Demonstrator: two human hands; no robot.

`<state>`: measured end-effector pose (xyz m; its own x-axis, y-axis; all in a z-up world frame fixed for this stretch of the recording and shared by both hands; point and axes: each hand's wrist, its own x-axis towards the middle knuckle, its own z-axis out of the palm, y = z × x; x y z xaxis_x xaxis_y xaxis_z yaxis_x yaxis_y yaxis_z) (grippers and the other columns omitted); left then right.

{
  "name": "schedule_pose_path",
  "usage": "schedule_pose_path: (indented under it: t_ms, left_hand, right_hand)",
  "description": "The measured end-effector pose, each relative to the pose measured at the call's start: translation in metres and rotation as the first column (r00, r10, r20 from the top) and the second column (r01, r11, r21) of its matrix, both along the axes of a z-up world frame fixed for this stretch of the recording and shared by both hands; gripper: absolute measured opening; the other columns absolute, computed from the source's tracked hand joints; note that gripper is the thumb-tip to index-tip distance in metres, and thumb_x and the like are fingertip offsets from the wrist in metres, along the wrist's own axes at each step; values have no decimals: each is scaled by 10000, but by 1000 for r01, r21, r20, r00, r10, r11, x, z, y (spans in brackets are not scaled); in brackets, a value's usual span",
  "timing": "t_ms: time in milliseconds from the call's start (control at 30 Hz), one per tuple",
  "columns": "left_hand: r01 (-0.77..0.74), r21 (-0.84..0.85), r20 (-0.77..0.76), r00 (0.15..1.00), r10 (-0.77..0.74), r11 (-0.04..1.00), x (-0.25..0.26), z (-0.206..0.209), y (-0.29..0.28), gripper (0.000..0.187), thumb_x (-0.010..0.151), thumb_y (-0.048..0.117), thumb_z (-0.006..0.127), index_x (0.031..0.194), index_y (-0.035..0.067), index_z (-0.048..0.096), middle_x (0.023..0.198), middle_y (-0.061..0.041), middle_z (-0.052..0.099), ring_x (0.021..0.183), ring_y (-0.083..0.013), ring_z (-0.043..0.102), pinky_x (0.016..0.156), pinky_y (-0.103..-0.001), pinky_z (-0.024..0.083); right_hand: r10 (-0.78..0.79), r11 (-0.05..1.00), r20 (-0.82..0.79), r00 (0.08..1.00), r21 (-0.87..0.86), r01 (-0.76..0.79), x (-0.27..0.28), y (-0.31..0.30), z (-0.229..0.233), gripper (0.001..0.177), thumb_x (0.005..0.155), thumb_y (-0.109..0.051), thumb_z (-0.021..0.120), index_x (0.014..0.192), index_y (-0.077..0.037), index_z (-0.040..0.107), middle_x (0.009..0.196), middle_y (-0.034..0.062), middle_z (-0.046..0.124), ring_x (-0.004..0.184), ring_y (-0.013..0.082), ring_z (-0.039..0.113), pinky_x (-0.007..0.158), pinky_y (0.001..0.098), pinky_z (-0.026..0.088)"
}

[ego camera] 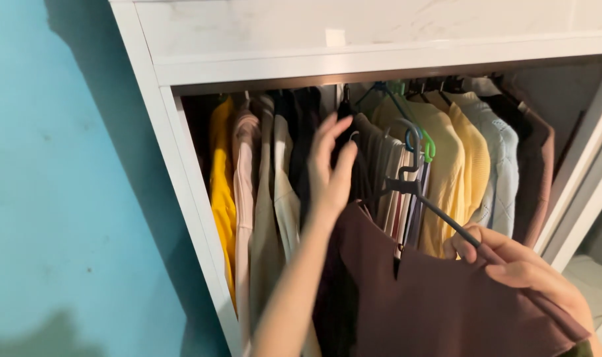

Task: Hanging various pieces of clothing on hangers and organizing them inside a closet.

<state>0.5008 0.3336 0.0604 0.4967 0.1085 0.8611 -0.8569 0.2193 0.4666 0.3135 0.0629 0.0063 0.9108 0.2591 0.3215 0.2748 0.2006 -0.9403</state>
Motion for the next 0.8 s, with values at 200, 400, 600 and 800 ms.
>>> schedule_pose_path:
  t_ms: [200, 400, 600, 800]
  left_hand:
    - [-581, 562, 137, 767, 627, 589, 41, 61, 36, 382, 1019, 318, 592, 1344, 134, 673, 1412, -80, 661, 1363, -253, 572, 1161, -347, 432]
    - [-780, 625, 595, 474, 649, -3, 111, 88, 22, 954, 629, 448, 795, 1428, 32, 479, 1529, -236, 392, 1456, -482, 344, 1093, -584, 291]
    - [-845, 526, 504, 401, 765, 96, 265, 84, 6, 445, 1081, 273, 520, 1504, 135, 531, 1558, -166, 516, 1478, -385, 466, 1255, -515, 374]
    - [-996, 84, 613, 25, 790, -33, 300, 99, 32, 499, 1008, 299, 482, 1376, -16, 601, 1383, -273, 596, 1227, -439, 560, 981, -524, 441]
  right_hand:
    - [59, 998, -44, 997, -13, -60, 22, 6, -5, 367, 746, -158, 638, 1041, 28, 521, 1082, 177, 508, 1002, 268, 494, 876, 374, 363]
    - [64, 997, 46, 997, 28, -65, 60, 8, -7, 331, 742, -191, 616, 1000, 2, 543, 1139, 187, 573, 1110, 273, 548, 983, 367, 386]
    - [271, 960, 127, 954, -111, -258, 145, -63, -63, 298, 804, -172, 669, 1008, 4, 542, 1102, 220, 579, 1064, 327, 551, 940, 406, 398]
    - [296, 953, 61, 953, -79, -292, 112, -48, -35, 317, 802, -132, 624, 1035, 62, 530, 1161, 269, 557, 1093, 361, 575, 933, 417, 410]
